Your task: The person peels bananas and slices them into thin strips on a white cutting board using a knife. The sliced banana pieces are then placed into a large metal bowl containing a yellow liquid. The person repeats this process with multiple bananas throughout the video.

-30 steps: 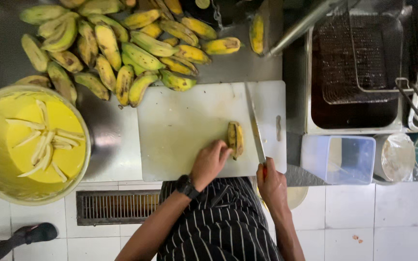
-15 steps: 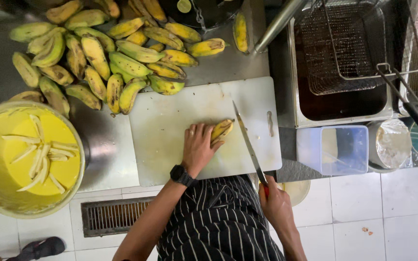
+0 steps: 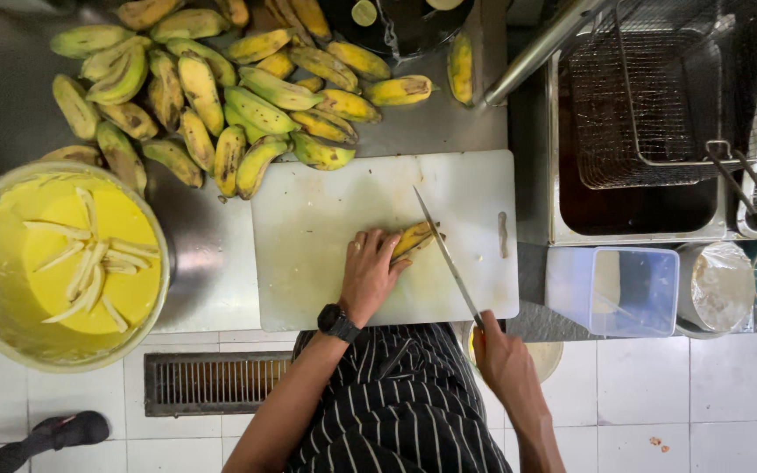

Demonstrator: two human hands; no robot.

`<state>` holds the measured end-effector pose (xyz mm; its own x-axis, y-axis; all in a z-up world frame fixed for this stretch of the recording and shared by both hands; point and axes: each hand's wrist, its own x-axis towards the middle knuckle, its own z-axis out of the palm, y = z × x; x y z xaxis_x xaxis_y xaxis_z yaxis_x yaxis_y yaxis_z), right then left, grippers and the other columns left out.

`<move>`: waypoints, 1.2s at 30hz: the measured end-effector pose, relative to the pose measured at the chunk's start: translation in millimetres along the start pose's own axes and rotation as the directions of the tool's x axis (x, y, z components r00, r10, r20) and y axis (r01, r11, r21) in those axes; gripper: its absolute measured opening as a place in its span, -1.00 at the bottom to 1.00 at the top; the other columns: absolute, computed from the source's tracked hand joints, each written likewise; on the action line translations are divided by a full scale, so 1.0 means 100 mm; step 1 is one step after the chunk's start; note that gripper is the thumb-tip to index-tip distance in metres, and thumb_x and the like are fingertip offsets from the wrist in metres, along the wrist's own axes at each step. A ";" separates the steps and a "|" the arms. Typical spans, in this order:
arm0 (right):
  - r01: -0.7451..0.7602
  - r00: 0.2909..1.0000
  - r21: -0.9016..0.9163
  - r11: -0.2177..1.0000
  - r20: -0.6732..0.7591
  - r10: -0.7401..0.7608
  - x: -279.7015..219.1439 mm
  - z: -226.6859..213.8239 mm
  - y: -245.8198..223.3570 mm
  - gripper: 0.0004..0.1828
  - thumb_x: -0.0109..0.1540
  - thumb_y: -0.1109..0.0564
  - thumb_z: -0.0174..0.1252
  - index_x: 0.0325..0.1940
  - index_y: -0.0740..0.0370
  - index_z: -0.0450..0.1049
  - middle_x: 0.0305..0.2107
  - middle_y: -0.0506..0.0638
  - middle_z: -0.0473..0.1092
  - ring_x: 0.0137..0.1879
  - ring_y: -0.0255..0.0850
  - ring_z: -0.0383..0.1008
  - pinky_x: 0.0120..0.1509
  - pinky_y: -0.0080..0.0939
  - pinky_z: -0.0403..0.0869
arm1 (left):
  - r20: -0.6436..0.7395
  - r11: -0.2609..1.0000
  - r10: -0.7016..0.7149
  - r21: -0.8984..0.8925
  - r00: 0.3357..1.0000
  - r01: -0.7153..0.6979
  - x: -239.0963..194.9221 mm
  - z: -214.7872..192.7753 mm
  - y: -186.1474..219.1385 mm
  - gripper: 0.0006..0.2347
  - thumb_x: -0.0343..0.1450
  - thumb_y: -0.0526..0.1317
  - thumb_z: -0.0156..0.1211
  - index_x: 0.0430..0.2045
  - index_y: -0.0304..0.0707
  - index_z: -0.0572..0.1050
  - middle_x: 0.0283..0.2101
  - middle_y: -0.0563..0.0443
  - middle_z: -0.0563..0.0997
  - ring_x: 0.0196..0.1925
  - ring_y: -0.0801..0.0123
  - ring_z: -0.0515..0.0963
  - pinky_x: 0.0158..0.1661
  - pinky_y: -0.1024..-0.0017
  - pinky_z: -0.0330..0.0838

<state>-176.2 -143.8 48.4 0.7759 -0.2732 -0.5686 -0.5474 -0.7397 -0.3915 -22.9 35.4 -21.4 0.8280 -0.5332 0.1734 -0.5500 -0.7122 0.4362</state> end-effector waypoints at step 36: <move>0.890 -0.015 -0.260 0.376 -0.839 -0.544 0.59 0.04 -0.93 -0.39 0.26 -0.17 -0.10 -0.86 0.05 0.09 -0.87 -0.16 0.03 -0.79 -0.20 0.01 -0.68 -0.27 0.10 | 0.369 -0.320 -0.427 -0.916 0.826 0.244 -0.09 -0.53 0.74 -0.66 0.47 0.08 -0.20 -0.31 -0.19 0.42 -0.43 0.13 0.43 -0.40 0.55 0.39 -0.38 0.60 0.31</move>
<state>-80.8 -88.6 49.0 0.5496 -0.1091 0.8283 0.5659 -0.6807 -0.4652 -65.5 11.5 56.1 0.8782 -0.3050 -0.3684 0.4775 0.5159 0.7112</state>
